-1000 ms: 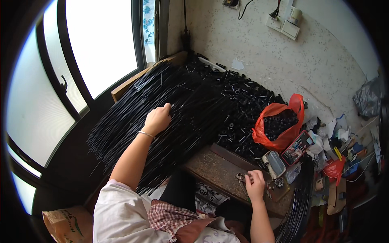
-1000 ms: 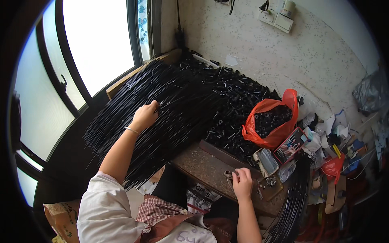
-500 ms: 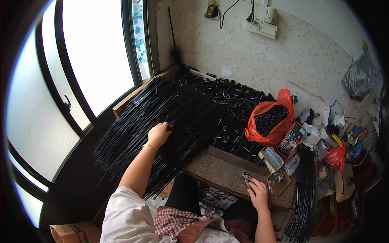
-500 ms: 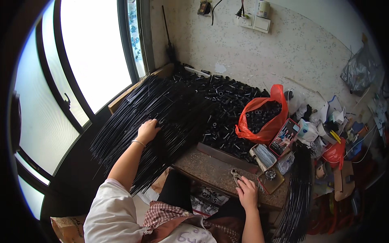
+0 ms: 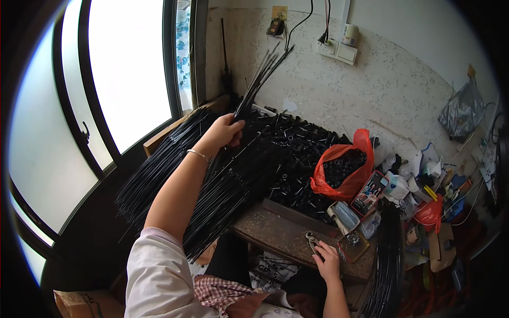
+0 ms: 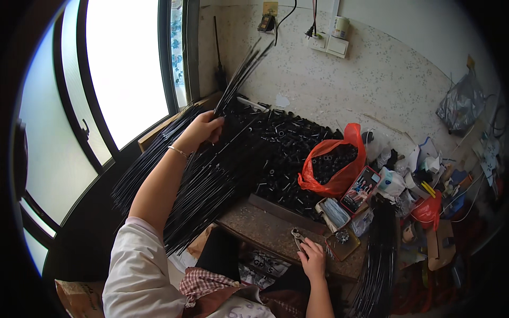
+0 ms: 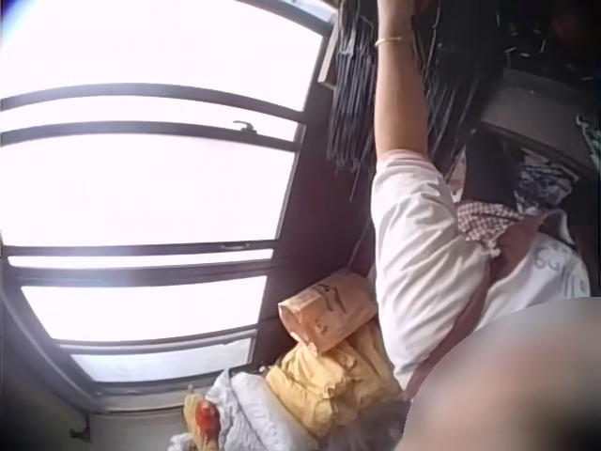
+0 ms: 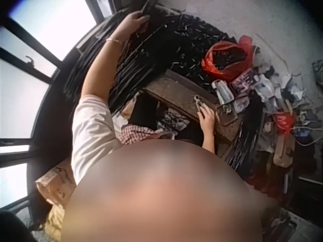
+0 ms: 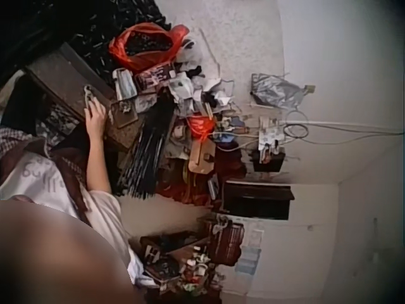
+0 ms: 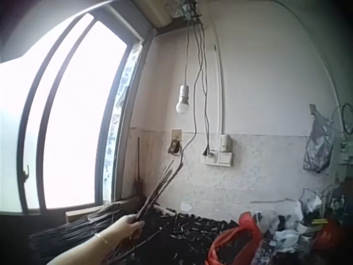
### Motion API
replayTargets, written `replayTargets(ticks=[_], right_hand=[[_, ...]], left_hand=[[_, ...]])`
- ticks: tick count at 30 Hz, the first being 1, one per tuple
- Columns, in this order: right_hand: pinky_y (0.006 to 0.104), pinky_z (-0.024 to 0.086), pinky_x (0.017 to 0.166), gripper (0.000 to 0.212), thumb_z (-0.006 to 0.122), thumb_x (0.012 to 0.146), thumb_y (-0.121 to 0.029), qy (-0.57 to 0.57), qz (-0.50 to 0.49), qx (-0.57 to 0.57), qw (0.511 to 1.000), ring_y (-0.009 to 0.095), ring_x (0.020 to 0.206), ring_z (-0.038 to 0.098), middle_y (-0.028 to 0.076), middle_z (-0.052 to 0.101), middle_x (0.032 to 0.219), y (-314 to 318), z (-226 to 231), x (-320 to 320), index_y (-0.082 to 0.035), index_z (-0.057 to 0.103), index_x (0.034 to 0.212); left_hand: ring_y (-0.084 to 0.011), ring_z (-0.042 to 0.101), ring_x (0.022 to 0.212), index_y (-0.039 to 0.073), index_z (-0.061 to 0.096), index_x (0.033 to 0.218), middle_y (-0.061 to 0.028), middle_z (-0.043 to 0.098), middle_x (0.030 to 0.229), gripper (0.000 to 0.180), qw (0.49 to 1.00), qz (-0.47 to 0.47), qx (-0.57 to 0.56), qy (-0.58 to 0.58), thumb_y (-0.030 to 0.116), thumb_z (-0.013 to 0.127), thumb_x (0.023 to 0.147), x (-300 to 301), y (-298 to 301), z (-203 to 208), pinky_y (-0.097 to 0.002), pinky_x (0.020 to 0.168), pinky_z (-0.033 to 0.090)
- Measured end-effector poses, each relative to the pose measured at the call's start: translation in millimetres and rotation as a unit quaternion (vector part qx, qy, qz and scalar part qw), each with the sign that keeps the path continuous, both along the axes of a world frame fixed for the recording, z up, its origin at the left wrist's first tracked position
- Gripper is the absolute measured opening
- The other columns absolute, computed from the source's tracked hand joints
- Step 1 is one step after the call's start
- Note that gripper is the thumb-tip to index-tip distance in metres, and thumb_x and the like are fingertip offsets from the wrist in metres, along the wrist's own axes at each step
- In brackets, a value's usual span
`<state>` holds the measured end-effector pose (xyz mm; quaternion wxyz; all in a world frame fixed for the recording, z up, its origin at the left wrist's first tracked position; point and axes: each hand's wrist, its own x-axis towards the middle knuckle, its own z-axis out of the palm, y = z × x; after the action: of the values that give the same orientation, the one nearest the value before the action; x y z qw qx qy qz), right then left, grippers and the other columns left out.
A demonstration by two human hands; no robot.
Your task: Bundling black rods and securing them using a connector and pliers.
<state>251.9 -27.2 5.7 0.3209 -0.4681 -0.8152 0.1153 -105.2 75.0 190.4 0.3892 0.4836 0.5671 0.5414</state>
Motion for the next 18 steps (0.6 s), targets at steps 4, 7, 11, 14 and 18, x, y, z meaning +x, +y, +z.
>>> replayTargets(ticks=[4,7,11,14,18], right_hand=[[0.0325,0.037,0.076,0.025,0.06,0.061,-0.01,-0.003,0.002,-0.005,1.0,0.027,0.088,0.047,0.011,0.052,0.097,-0.8,-0.5,1.1,0.0,0.056,0.084],[0.0328,0.037,0.076,0.025,0.06,0.06,-0.009,-0.015,-0.016,-0.002,1.0,0.027,0.087,0.047,0.011,0.052,0.097,-2.3,0.0,8.0,0.0,0.056,0.083],[0.0326,0.037,0.076,0.027,0.06,0.06,-0.011,-0.035,-0.047,-0.001,0.998,0.027,0.088,0.047,0.011,0.051,0.099,-2.4,0.1,16.2,-0.001,0.056,0.085],[0.032,0.038,0.076,0.031,0.06,0.062,-0.011,-0.1,-0.04,0.016,0.994,0.026,0.088,0.047,0.011,0.05,0.101,-4.4,10.0,12.7,-0.002,0.054,0.091],[0.0323,0.039,0.073,0.044,0.06,0.064,-0.012,0.182,-0.052,-0.139,0.972,0.027,0.084,0.049,0.013,0.049,0.099,14.8,32.6,-26.2,-0.002,0.045,0.104]], left_hand=[[-0.0077,0.044,0.047,0.005,0.043,0.078,-0.0004,0.044,0.057,0.011,0.984,-0.019,0.174,-0.018,0.014,0.047,0.078,43.8,12.6,24.9,-0.0196,0.047,0.041],[-0.0119,0.046,0.051,0.002,0.046,0.08,-0.0038,0.047,0.059,0.015,0.984,0.03,0.158,-0.071,0.015,0.05,0.074,83.9,13.7,25.5,-0.0233,0.049,0.04],[-0.0174,0.049,0.057,-0.001,0.048,0.078,-0.0128,0.052,0.062,0.022,0.961,0.158,0.224,-0.033,0.019,0.051,0.072,120.3,20.6,-15.3,-0.0283,0.055,0.038],[-0.009,0.043,0.053,-0.001,0.049,0.074,-0.004,0.05,0.057,0.019,0.968,0.145,0.144,-0.148,0.018,0.051,0.073,123.6,14.9,-49.3,-0.0243,0.05,0.035],[-0.0038,0.036,0.052,0.003,0.049,0.067,0.0038,0.045,0.057,0.015,0.953,0.129,0.181,-0.206,0.016,0.05,0.075,113.6,20.6,-67.0,-0.0204,0.047,0.031]])
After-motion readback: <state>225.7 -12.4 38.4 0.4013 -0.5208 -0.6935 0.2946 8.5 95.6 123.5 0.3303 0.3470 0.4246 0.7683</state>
